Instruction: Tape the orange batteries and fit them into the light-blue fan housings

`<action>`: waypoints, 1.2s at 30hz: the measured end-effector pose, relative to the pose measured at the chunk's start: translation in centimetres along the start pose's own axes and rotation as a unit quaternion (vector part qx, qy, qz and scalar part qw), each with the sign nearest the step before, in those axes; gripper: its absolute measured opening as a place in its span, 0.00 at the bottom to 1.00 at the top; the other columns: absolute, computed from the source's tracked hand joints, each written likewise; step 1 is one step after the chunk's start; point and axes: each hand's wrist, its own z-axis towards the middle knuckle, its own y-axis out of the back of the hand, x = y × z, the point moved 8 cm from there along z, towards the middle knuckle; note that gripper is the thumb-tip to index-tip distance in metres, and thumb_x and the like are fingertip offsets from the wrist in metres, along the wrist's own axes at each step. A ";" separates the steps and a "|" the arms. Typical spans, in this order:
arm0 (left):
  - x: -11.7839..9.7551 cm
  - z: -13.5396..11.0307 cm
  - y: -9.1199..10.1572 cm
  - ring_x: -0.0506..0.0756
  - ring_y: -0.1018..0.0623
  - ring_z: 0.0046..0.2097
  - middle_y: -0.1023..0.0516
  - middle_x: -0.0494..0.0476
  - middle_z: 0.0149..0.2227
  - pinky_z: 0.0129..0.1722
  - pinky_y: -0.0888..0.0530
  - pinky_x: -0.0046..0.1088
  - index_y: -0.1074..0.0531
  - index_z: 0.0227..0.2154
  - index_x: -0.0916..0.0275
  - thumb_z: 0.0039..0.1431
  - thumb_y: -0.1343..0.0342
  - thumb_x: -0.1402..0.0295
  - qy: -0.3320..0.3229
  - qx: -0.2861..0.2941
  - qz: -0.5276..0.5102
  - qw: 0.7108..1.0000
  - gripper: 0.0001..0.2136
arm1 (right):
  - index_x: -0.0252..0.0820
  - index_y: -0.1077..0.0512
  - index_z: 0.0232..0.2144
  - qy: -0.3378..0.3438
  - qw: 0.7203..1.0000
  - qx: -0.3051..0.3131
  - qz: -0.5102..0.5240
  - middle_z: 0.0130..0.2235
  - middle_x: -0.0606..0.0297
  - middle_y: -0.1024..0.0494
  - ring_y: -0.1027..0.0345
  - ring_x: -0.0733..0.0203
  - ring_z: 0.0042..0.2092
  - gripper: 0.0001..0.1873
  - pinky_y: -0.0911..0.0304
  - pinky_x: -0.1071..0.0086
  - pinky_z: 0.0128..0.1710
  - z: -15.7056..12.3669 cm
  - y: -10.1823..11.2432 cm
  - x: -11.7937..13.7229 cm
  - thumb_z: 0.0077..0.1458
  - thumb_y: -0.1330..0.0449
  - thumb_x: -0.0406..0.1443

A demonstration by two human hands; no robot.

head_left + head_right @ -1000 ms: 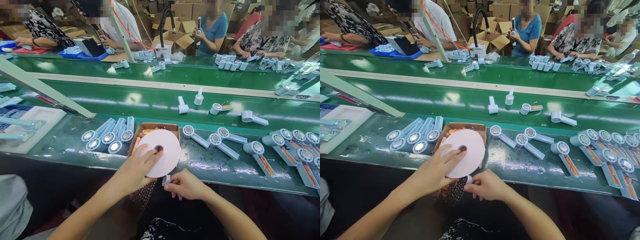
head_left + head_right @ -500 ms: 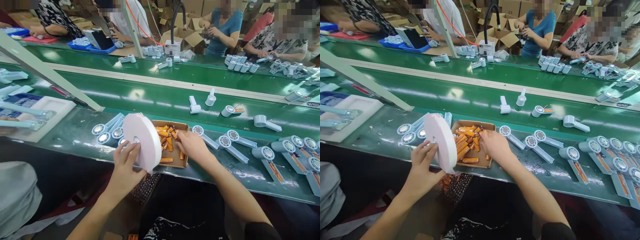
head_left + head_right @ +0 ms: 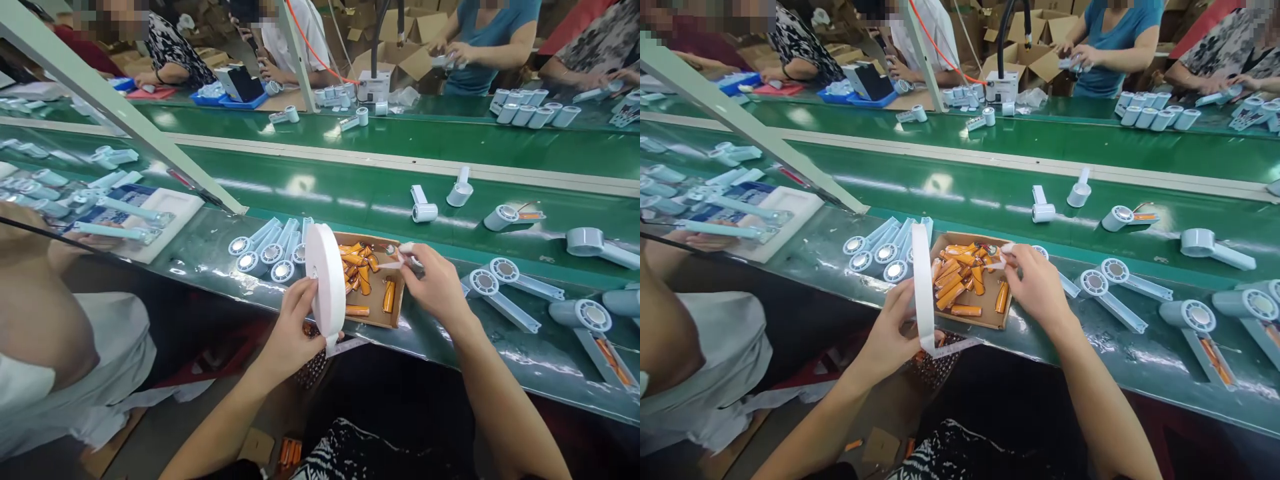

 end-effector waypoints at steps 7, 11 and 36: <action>-1.7 0.7 -1.3 0.70 0.34 0.69 0.39 0.63 0.67 0.63 0.25 0.55 0.47 0.73 0.44 0.57 0.29 0.63 -0.041 0.005 0.009 0.999 0.45 | 0.46 0.25 0.49 -0.021 0.992 0.031 0.121 0.42 0.61 0.17 0.22 0.54 0.40 0.12 0.27 0.63 0.42 -2.3 0.2 -0.1 0.65 0.38 0.41; -2.5 0.8 -1.7 0.71 0.34 0.69 0.37 0.63 0.65 0.63 0.25 0.55 0.48 0.73 0.44 0.57 0.31 0.67 -0.060 0.010 0.053 0.997 0.45 | 0.45 0.24 0.51 0.001 0.995 0.047 0.087 0.45 0.57 0.16 0.21 0.50 0.47 0.13 0.26 0.58 0.48 -2.7 -1.4 0.4 0.66 0.38 0.40; -6.6 0.3 -2.8 0.69 0.37 0.66 0.25 0.65 0.54 0.62 0.29 0.56 0.36 0.64 0.56 0.63 0.46 0.84 -0.236 0.005 0.166 0.957 0.29 | 0.41 0.25 0.28 -0.062 0.910 0.042 0.409 0.26 0.69 0.25 0.33 0.66 0.28 0.08 0.39 0.72 0.29 -5.6 3.2 2.1 0.61 0.38 0.35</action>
